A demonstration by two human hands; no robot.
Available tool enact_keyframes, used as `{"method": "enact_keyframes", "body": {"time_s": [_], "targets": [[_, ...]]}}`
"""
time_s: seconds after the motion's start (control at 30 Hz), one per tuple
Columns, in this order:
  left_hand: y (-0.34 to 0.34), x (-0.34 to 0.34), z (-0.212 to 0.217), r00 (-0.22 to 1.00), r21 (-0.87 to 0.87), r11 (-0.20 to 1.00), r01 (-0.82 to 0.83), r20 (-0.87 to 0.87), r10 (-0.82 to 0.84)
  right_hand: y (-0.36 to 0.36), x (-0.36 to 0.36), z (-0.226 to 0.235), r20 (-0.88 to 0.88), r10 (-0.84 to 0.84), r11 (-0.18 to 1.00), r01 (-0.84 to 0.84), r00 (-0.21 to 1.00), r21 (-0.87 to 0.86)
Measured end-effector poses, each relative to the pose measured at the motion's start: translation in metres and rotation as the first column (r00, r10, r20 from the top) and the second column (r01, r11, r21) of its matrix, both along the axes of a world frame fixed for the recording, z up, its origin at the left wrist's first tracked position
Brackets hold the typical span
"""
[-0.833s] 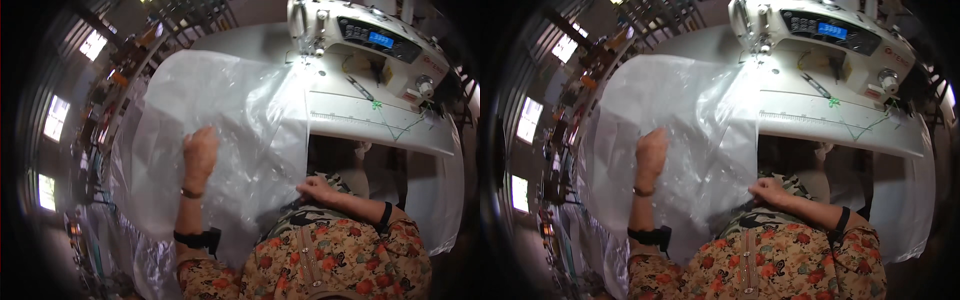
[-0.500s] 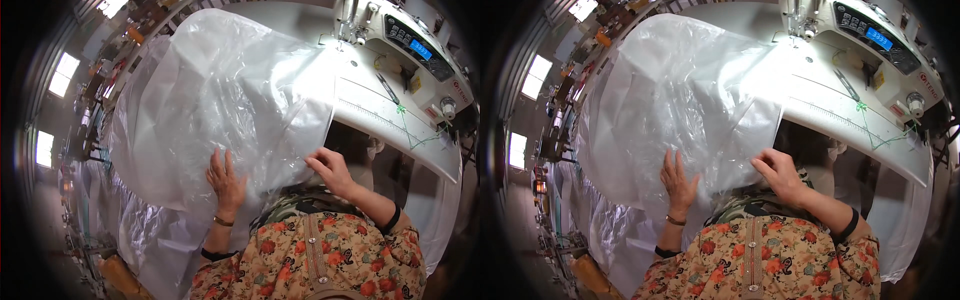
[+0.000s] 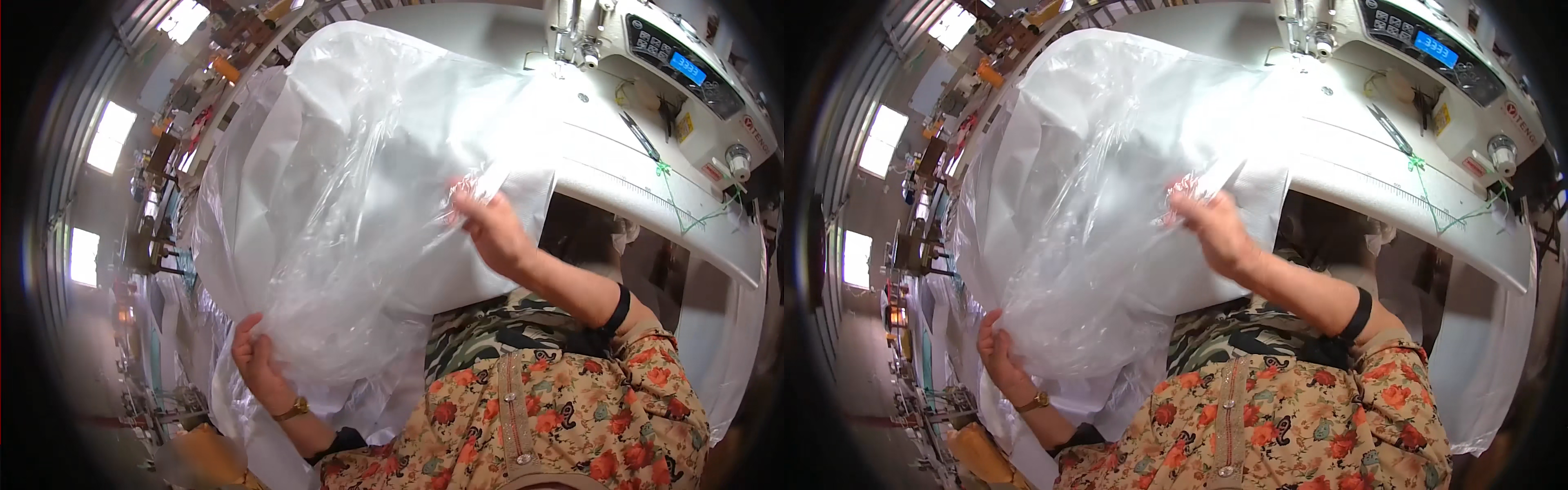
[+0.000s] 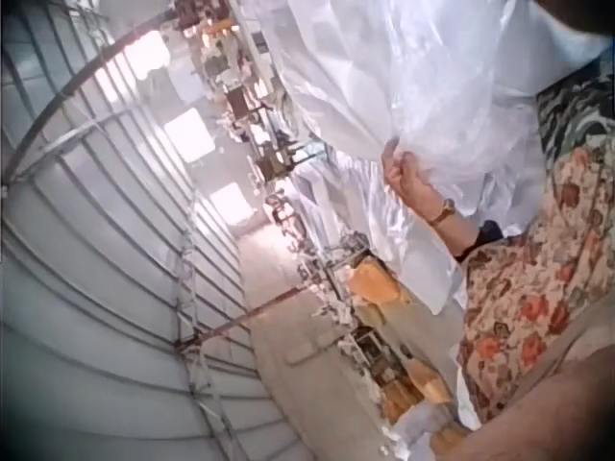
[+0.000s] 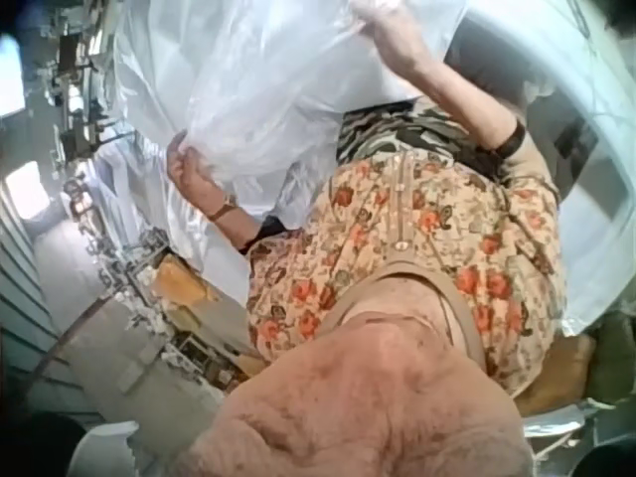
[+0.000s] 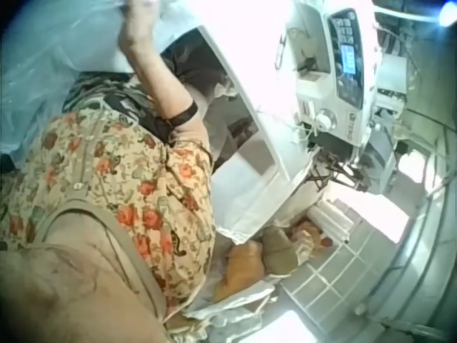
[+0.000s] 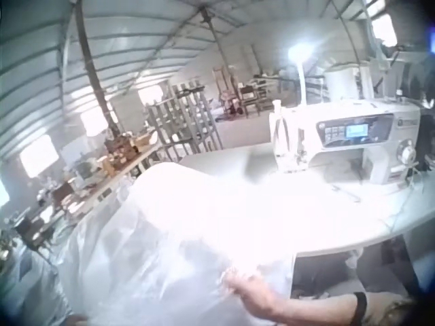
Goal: Sewing and manipulating large white plastic sheets using an industrial sewing machine.
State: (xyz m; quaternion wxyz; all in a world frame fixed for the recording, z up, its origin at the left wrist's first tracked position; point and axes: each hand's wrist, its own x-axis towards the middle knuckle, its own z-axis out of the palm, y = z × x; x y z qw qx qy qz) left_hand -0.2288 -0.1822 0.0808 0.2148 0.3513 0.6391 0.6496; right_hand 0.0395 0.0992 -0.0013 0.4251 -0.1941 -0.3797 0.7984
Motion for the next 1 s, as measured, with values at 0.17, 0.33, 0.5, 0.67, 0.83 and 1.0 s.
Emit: {"method": "enact_keyframes", "body": {"time_s": [0.17,0.33,0.5,0.67,0.83,1.0], "targets": [[-0.026,-0.088,-0.004,0.893,-0.379,0.840,-0.387,-0.381,0.239,-0.055,0.040,0.016,0.210,0.862,0.462,-0.885,0.462,0.050],[-0.040,-0.212,-0.048,0.825,-0.692,0.498,-0.523,-0.559,0.089,-0.062,0.057,-0.022,0.338,0.916,0.216,-0.976,0.214,0.033],[0.038,-0.162,-0.001,0.186,-0.451,0.524,-0.723,-0.856,-0.482,-0.053,0.080,-0.044,0.225,0.568,0.823,-0.541,0.792,-0.173],[0.138,0.048,0.074,-0.179,-0.257,0.934,-0.248,-0.935,-0.305,-0.050,0.083,-0.049,0.203,0.214,0.940,-0.145,0.956,-0.308],[0.177,0.167,0.039,-0.037,-0.432,0.781,0.450,-0.883,-0.468,-0.050,0.076,-0.055,0.166,0.147,0.913,-0.069,0.975,-0.403],[0.190,0.180,0.003,0.037,-0.464,0.752,0.469,-0.840,-0.541,-0.081,0.094,0.013,0.621,-0.025,0.822,-0.337,0.784,0.458]]}}
